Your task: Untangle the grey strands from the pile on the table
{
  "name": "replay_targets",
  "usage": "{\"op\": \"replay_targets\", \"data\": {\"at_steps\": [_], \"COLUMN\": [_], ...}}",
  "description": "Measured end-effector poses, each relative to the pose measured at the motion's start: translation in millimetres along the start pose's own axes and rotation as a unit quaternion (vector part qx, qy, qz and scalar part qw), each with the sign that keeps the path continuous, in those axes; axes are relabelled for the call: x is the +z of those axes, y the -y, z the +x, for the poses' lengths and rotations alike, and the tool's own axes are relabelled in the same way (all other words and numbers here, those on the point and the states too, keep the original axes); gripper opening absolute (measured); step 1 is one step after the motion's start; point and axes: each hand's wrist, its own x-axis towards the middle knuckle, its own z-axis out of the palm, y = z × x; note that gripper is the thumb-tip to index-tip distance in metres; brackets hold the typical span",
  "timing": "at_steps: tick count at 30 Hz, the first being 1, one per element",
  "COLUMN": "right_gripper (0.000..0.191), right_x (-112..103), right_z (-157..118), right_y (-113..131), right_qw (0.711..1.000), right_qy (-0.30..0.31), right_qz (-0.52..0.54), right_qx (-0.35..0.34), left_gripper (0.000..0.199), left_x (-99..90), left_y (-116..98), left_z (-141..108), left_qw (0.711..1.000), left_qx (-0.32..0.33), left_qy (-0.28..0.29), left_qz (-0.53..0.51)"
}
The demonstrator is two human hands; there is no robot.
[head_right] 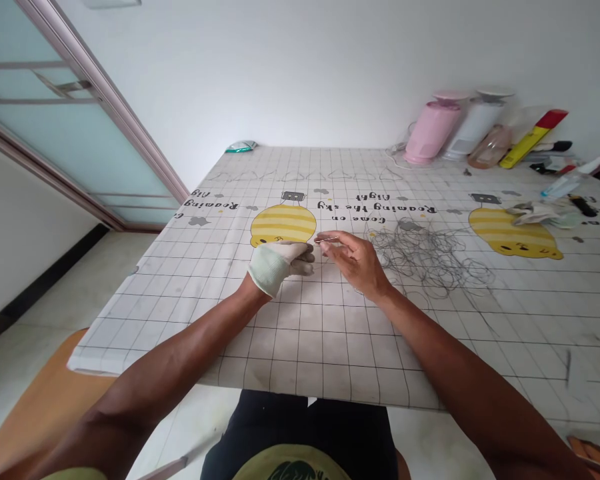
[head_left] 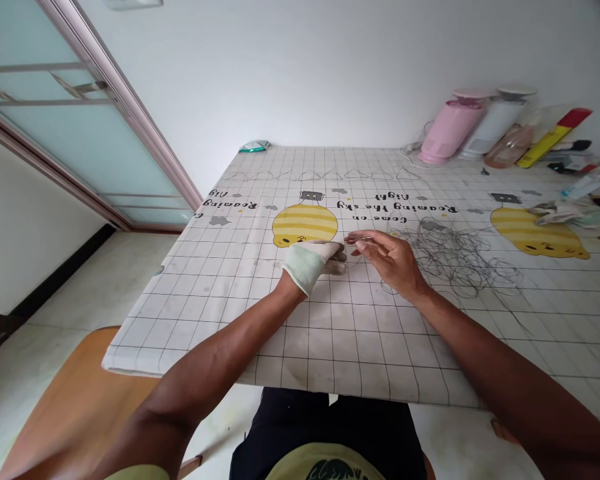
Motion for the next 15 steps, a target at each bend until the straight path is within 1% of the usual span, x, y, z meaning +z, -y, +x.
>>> {"op": "replay_targets", "data": {"at_steps": [3,5,6,8,10,12,15], "right_gripper": [0.034,0.034,0.034,0.033,0.031,0.030,0.030], "right_x": [-2,-2,-2,0,1,2,1], "right_z": [2,2,2,2,2,3,3], "right_y": [-7,-12,-14,-16,-15,-13,-12], "right_qw": [0.999,0.998,0.997,0.996,0.995,0.996,0.996], "right_qy": [0.015,0.028,0.032,0.036,0.031,0.019,0.006], "right_qz": [0.033,0.035,0.040,0.057,0.065,0.059,0.046], "right_qx": [0.027,0.043,0.050,0.061,0.064,0.066,0.077], "left_gripper": [0.018,0.020,0.022,0.023,0.016,0.008,0.011], "left_x": [-2.5,-3.5,-3.8,-4.5,-5.2,-5.3,-3.2], "left_y": [-3,-4,-4,-2,1,3,1], "left_z": [-2,-2,-2,0,1,2,0], "left_qw": [0.994,0.991,0.992,0.997,0.999,1.000,0.999], "left_qx": [0.030,0.042,0.044,0.044,0.037,0.022,0.007], "left_qy": [-0.014,-0.018,-0.013,-0.001,-0.002,-0.015,-0.035], "left_qz": [0.100,0.127,0.118,0.068,0.019,0.006,0.008]}}
